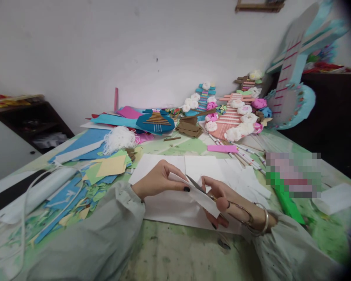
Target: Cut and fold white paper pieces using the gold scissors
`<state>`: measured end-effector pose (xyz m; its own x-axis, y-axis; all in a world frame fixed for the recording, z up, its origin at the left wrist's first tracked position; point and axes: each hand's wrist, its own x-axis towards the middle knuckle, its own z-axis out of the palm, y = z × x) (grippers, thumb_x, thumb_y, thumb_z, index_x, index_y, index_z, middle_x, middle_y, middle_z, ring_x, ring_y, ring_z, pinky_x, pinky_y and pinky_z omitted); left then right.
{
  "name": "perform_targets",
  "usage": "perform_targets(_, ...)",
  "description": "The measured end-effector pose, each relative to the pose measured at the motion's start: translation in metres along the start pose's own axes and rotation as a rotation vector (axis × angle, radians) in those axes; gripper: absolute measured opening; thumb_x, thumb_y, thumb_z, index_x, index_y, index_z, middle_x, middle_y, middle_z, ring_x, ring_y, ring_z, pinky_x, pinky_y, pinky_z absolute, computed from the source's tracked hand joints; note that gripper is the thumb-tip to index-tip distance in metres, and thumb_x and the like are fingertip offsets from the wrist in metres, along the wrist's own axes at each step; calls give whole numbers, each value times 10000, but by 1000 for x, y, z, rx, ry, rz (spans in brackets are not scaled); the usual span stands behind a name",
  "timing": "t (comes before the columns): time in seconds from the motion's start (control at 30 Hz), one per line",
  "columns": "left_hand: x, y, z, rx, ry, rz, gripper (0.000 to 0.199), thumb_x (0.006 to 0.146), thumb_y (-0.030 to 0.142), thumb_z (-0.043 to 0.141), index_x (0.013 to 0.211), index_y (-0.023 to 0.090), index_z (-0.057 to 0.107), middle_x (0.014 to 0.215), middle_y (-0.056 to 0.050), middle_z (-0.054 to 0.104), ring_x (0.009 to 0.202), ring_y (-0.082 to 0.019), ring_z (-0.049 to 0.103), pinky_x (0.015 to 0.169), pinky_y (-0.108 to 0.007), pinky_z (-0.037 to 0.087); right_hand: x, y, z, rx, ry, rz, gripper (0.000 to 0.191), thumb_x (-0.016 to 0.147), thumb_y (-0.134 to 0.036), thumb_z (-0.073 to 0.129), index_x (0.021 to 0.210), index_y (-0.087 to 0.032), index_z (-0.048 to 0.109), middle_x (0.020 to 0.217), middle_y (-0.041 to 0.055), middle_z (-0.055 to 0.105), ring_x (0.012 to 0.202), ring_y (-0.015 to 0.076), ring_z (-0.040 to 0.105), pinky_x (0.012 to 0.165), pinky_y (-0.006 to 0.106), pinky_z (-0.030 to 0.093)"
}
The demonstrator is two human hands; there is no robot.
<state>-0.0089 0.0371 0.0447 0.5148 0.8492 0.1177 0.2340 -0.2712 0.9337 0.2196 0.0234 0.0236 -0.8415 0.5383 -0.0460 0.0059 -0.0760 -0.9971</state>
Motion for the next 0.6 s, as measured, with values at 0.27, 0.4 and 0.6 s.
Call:
perform_targets(0.27, -1, 1, -1, -5, 33, -19, 210, 639, 304, 765, 737, 118, 750, 672, -66, 706, 600, -144, 611, 562, -217, 472, -1, 2, -4, 22, 33, 128, 721, 560, -747, 636, 901, -225, 275, 451, -95, 515, 255, 28, 325, 252, 113, 218)
perform_targets(0.4, -2, 0, -4, -76, -8, -64, 222, 692, 317, 724, 773, 111, 751, 635, -48, 687, 545, -116, 575, 522, -200, 444, 0, 4, -7, 50, 43, 77, 729, 556, -765, 622, 896, -231, 262, 445, -104, 497, 259, 27, 320, 254, 110, 224)
perform_targets(0.6, -1, -2, -1, -109, -27, -98, 230, 693, 310, 718, 803, 110, 752, 677, -53, 704, 575, -129, 592, 543, -211, 454, -1, 8, -5, 5, 99, 63, 737, 530, -808, 586, 898, -228, 319, 540, -111, 410, 318, 8, 298, 297, 141, 287)
